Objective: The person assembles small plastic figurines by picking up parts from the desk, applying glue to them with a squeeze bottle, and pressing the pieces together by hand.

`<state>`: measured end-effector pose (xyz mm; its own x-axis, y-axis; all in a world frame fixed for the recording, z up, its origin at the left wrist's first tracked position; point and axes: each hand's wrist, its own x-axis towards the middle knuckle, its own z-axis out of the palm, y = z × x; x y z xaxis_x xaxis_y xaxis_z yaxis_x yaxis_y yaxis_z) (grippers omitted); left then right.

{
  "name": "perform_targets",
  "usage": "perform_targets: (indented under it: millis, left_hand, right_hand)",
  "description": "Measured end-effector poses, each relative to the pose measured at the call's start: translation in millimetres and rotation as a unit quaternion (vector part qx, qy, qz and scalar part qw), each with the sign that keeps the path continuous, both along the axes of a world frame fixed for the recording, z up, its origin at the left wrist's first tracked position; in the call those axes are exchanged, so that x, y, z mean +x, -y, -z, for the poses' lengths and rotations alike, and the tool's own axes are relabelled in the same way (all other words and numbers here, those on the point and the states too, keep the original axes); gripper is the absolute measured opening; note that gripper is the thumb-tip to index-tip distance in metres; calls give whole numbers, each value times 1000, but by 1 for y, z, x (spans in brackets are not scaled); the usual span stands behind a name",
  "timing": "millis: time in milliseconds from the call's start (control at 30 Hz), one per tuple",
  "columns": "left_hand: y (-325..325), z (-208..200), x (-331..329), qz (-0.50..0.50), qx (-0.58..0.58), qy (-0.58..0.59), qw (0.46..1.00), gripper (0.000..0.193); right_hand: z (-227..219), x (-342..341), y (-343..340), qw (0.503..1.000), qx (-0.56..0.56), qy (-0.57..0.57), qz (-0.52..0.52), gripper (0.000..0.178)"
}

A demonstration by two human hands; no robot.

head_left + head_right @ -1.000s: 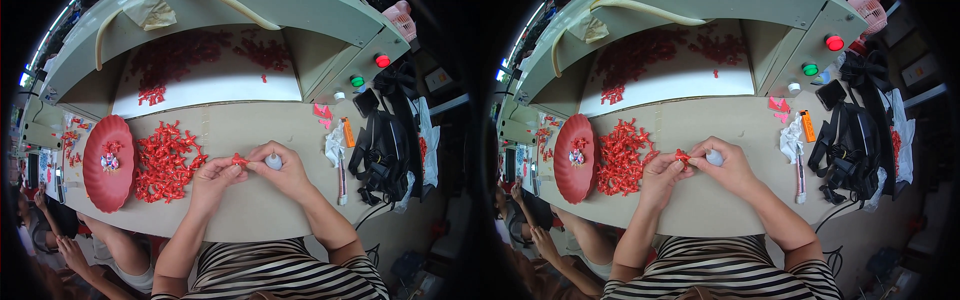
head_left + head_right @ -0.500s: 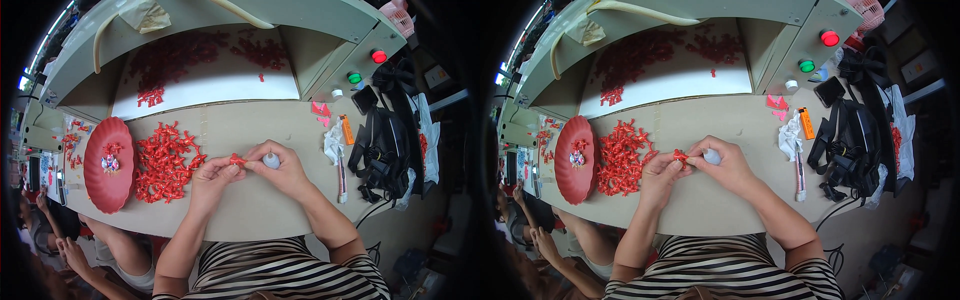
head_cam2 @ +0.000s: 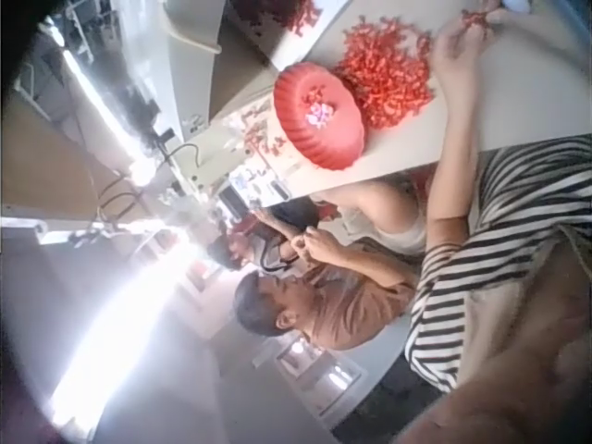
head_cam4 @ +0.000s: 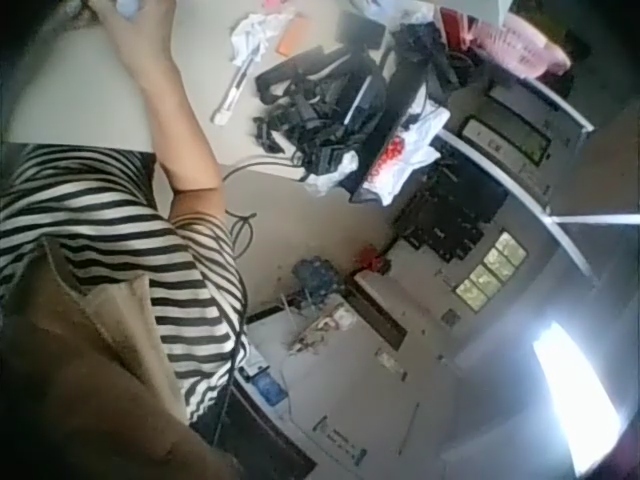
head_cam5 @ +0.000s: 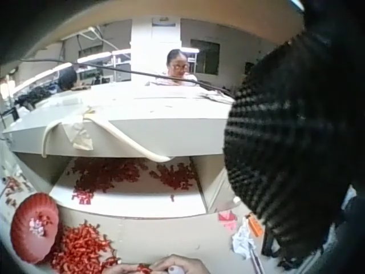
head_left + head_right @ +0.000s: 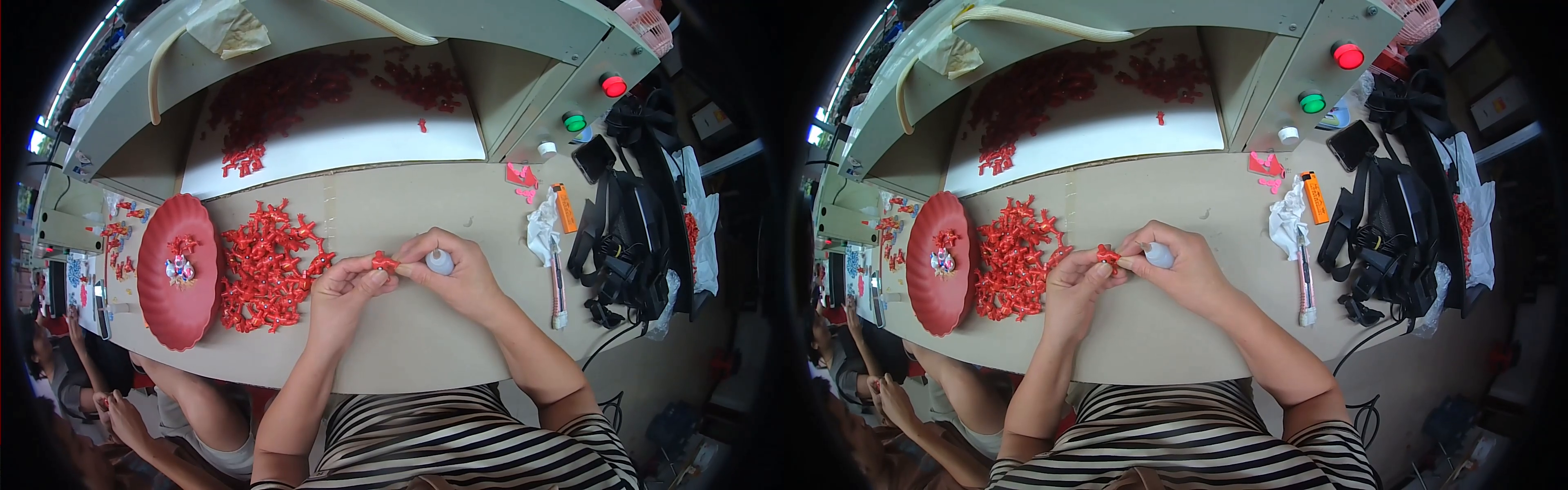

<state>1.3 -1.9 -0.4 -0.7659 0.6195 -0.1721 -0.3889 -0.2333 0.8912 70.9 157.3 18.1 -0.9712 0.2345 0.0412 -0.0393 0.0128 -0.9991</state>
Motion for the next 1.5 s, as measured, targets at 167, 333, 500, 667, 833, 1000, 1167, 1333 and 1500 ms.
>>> perform_targets:
  millis: [167,333,500,667,833,1000,1167,1333,1500]
  left_hand:
    - [16,0,1,-17,-101,-7,995,19]
    - [8,14,11,41,31,-5,999,21]
    - [9,15,10,45,62,1,997,22]
    - [7,14,4,46,66,-2,997,22]
    - [4,12,2,58,56,1,997,22]
    - [4,17,4,58,60,-4,996,22]
    - [4,19,6,55,72,14,996,22]
    - [3,19,5,52,68,6,996,20]
    - [5,14,6,34,76,3,997,18]
  right_hand:
    - [0,-6,11,998,57,12,3,11]
    - [-12,11,14,998,28,-19,50,12]
    - [-9,10,15,999,-2,-21,44,12]
    - [-6,4,12,999,8,-21,40,13]
    - [-5,2,9,999,4,-31,37,13]
    - [-6,5,9,999,-11,-17,38,13]
    - [-6,6,10,999,-1,-6,46,13]
    - [-2,5,10,999,-4,-4,47,14]
    - [-3,4,11,999,-22,-4,32,14]
